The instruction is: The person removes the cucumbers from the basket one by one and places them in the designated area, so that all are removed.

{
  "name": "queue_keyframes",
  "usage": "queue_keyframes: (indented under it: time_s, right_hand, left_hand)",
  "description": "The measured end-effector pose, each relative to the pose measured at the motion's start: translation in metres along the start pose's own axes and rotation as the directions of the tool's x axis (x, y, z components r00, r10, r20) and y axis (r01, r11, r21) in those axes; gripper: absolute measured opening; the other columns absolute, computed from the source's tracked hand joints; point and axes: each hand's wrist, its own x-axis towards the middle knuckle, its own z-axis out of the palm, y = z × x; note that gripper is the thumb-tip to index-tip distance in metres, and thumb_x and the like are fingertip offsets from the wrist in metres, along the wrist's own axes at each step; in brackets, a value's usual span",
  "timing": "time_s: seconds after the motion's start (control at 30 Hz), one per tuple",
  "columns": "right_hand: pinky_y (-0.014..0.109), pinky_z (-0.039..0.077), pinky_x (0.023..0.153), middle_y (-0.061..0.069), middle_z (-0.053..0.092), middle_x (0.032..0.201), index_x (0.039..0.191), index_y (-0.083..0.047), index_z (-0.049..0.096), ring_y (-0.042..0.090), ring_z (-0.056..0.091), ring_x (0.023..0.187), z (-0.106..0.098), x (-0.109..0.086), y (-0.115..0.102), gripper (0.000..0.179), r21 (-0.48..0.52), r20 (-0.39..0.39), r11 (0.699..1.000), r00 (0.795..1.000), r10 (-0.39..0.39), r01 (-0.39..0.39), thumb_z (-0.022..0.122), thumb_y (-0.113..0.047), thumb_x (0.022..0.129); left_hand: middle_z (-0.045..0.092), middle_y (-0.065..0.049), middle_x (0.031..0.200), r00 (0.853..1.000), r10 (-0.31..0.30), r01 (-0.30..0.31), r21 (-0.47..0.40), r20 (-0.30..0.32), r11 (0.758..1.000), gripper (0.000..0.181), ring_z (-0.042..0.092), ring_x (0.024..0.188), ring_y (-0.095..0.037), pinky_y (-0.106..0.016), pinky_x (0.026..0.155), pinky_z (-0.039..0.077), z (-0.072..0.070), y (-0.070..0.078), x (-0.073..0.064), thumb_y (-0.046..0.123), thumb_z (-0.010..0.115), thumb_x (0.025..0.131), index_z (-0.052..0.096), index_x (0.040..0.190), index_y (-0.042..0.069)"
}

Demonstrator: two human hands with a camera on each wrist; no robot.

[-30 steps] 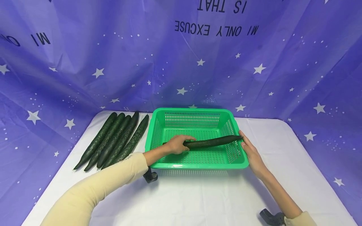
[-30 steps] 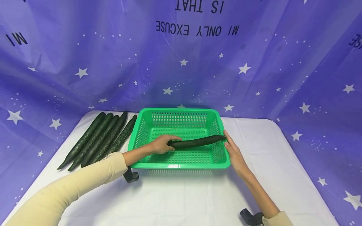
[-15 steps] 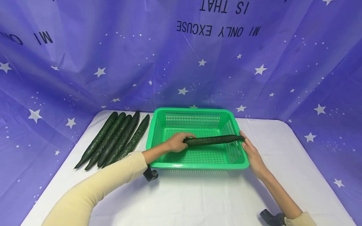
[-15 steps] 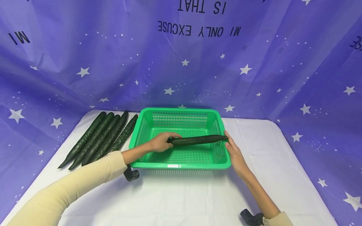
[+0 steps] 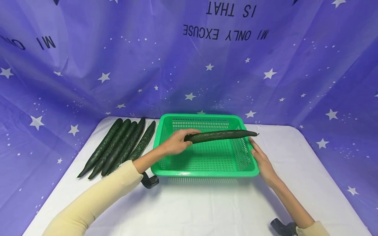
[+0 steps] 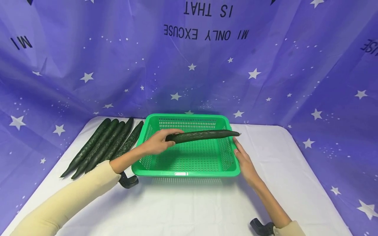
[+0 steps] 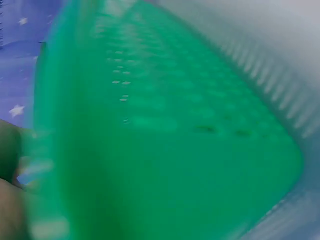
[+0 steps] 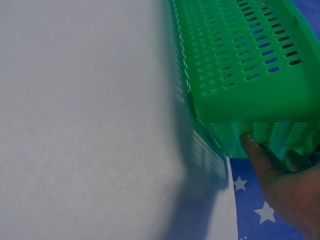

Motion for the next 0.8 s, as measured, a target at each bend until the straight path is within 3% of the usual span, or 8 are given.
queue_keyframes:
  time_s: [0.07, 0.13, 0.3, 0.47, 0.6, 0.77, 0.8]
  right_hand:
    - [0.006, 0.019, 0.102, 0.009, 0.008, 0.166, 0.162, -0.014, 0.012, 0.022, 0.005, 0.149, 0.0, 0.001, 0.0, 0.056, -0.004, 0.007, 1.0, 1.0, -0.008, 0.008, 0.03, -0.031, 0.111]
    - [0.006, 0.02, 0.101, 0.008, 0.006, 0.166, 0.162, -0.015, 0.012, 0.024, 0.005, 0.149, 0.001, 0.001, 0.001, 0.057, 0.001, 0.007, 1.0, 1.0, 0.0, 0.0, 0.031, -0.031, 0.111]
    - [0.009, 0.029, 0.097, 0.01, 0.005, 0.166, 0.162, -0.016, 0.011, 0.01, 0.023, 0.138, 0.002, 0.001, 0.001, 0.057, 0.035, 0.008, 0.999, 1.0, 0.011, -0.012, 0.03, -0.032, 0.111]
    - [0.013, 0.038, 0.092, 0.012, 0.007, 0.166, 0.162, -0.016, 0.011, 0.005, 0.041, 0.121, 0.001, 0.0, 0.0, 0.056, 0.027, 0.002, 1.0, 1.0, 0.002, -0.002, 0.029, -0.032, 0.111]
    - [0.015, 0.041, 0.088, 0.013, 0.007, 0.166, 0.162, -0.017, 0.011, 0.007, 0.045, 0.114, 0.001, 0.0, 0.0, 0.056, 0.026, 0.008, 1.0, 1.0, -0.002, 0.002, 0.028, -0.032, 0.111]
    - [0.017, 0.044, 0.085, 0.014, 0.007, 0.165, 0.162, -0.017, 0.011, 0.006, 0.051, 0.105, 0.001, -0.001, 0.0, 0.056, 0.039, 0.015, 0.999, 1.0, 0.001, -0.001, 0.028, -0.032, 0.111]
    - [0.017, 0.045, 0.085, 0.014, 0.007, 0.165, 0.162, -0.017, 0.011, 0.006, 0.052, 0.105, 0.001, -0.001, 0.0, 0.056, 0.041, 0.016, 0.999, 1.0, 0.0, -0.001, 0.028, -0.032, 0.111]
  left_hand:
    - [0.057, -0.017, 0.134, 0.999, 0.009, -0.01, -0.028, -0.035, 1.0, 0.052, 0.045, 0.056, -0.014, -0.03, 0.061, 0.04, -0.01, 0.003, -0.005, -0.007, 0.056, 0.096, 0.052, 0.145, 0.008]
    - [0.056, -0.017, 0.134, 0.997, 0.006, -0.011, -0.069, -0.071, 0.998, 0.052, 0.054, 0.07, -0.018, -0.033, 0.065, 0.042, -0.02, 0.006, -0.01, -0.006, 0.057, 0.096, 0.051, 0.145, 0.008]
    - [0.054, -0.018, 0.137, 0.988, -0.005, -0.016, -0.139, -0.153, 0.99, 0.052, 0.058, 0.105, -0.028, -0.039, 0.074, 0.045, -0.046, 0.017, -0.022, -0.004, 0.057, 0.096, 0.05, 0.146, 0.011]
    - [0.052, -0.02, 0.14, 0.971, -0.053, 0.018, -0.149, -0.234, 0.989, 0.055, 0.058, 0.113, -0.031, -0.044, 0.085, 0.048, -0.072, 0.024, -0.035, -0.004, 0.058, 0.096, 0.049, 0.147, 0.012]
    - [0.05, -0.022, 0.142, 0.95, -0.11, 0.063, -0.168, -0.292, 0.984, 0.055, 0.055, 0.119, -0.034, -0.048, 0.094, 0.046, -0.092, 0.016, -0.055, -0.006, 0.057, 0.096, 0.046, 0.148, 0.009]
    - [0.045, -0.026, 0.144, 0.916, -0.184, 0.12, -0.192, -0.357, 0.974, 0.058, 0.045, 0.131, -0.039, -0.055, 0.106, 0.035, -0.114, -0.007, -0.091, -0.006, 0.056, 0.097, 0.039, 0.152, 0.004]
    - [0.045, -0.027, 0.142, 0.908, -0.188, 0.124, -0.19, -0.375, 0.974, 0.058, 0.046, 0.129, -0.037, -0.049, 0.106, 0.037, -0.118, -0.013, -0.099, -0.007, 0.055, 0.097, 0.039, 0.152, 0.003]
